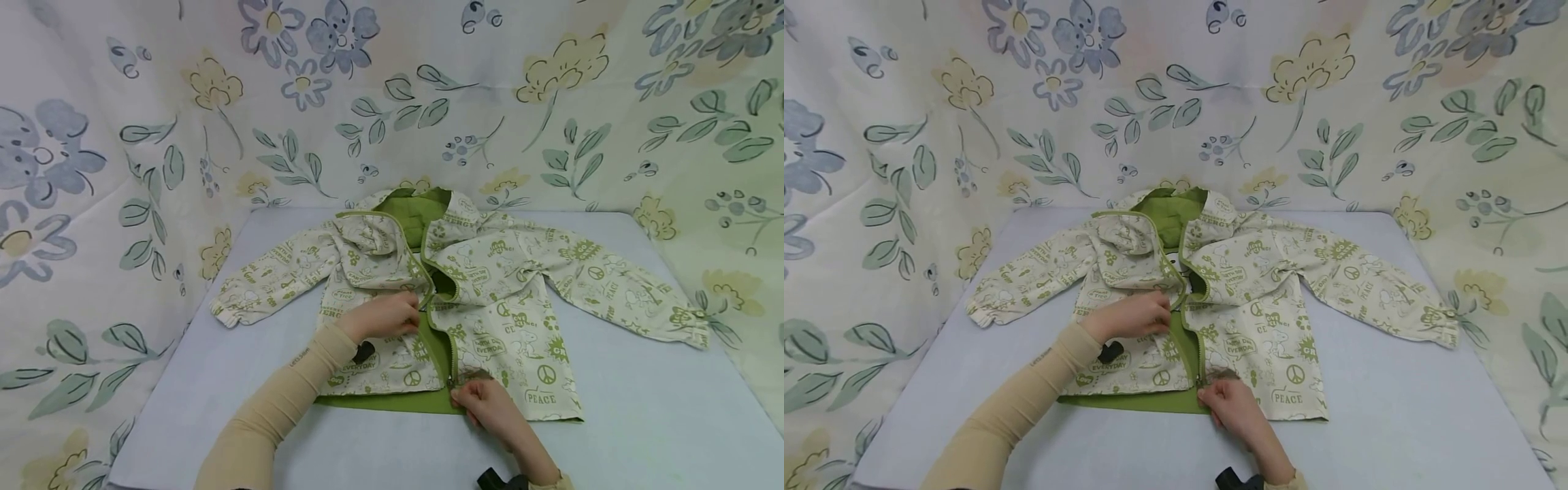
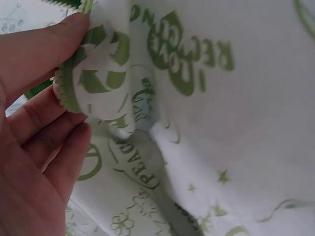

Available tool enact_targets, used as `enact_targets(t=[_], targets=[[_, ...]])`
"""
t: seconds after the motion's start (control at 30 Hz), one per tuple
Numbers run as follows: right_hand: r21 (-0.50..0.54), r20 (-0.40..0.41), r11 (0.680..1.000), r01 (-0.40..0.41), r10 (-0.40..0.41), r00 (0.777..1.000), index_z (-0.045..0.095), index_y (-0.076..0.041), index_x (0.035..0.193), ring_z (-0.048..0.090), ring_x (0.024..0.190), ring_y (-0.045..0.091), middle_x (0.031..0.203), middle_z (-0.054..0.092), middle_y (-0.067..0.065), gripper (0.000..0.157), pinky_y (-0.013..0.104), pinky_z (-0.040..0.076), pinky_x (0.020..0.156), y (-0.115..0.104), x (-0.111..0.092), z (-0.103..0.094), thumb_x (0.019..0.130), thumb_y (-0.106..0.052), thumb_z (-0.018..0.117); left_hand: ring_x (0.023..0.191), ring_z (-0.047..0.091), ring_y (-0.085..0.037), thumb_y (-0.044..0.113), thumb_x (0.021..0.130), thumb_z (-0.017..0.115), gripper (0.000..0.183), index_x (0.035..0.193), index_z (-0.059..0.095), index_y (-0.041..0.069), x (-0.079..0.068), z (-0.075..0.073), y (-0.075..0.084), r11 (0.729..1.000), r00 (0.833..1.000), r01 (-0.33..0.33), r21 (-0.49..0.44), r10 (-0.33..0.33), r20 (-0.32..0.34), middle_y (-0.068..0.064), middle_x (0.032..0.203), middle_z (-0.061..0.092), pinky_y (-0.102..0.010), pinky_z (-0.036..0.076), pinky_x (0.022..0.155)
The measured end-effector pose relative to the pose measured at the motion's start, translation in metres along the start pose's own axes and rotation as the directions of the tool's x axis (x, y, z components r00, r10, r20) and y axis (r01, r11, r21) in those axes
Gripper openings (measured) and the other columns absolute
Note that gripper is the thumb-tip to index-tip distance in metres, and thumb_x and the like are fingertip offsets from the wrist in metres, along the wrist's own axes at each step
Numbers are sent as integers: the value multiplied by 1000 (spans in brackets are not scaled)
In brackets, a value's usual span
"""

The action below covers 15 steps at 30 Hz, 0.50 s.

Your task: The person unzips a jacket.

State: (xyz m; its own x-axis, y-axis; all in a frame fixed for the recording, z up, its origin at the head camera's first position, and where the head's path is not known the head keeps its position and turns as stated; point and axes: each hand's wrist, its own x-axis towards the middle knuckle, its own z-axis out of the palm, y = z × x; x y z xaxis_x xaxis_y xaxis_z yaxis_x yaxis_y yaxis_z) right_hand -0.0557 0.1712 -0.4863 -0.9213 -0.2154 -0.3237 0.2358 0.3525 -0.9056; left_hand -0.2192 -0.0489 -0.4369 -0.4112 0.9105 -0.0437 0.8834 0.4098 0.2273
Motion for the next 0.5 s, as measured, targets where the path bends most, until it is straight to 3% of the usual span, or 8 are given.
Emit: enact_targets(t=[0.2, 0.5], targets=[[-8, 9, 1000, 11, -11, 1000, 66, -3, 80, 31, 39, 8, 46, 42, -3, 28, 19, 25, 37, -9, -7, -3, 91, -29, 60, 85, 46, -8, 27, 90, 63, 14, 98, 67, 16, 1, 8, 1, 1000, 999, 25, 16, -25, -47, 4, 93, 50, -17, 43, 73], [101, 3, 995, 11, -12, 1000, 62, 3, 95, 35, 43, 9, 52, 43, 1, 32, 23, 34, 41, -15, -15, -21, 93, -29, 57, 103, 47, -12, 36, 89, 63, 44, 123, 55, 10, -6, 16, 4, 997, 989, 41, -66, -49, -137, -2, 115, 51, -22, 41, 89]])
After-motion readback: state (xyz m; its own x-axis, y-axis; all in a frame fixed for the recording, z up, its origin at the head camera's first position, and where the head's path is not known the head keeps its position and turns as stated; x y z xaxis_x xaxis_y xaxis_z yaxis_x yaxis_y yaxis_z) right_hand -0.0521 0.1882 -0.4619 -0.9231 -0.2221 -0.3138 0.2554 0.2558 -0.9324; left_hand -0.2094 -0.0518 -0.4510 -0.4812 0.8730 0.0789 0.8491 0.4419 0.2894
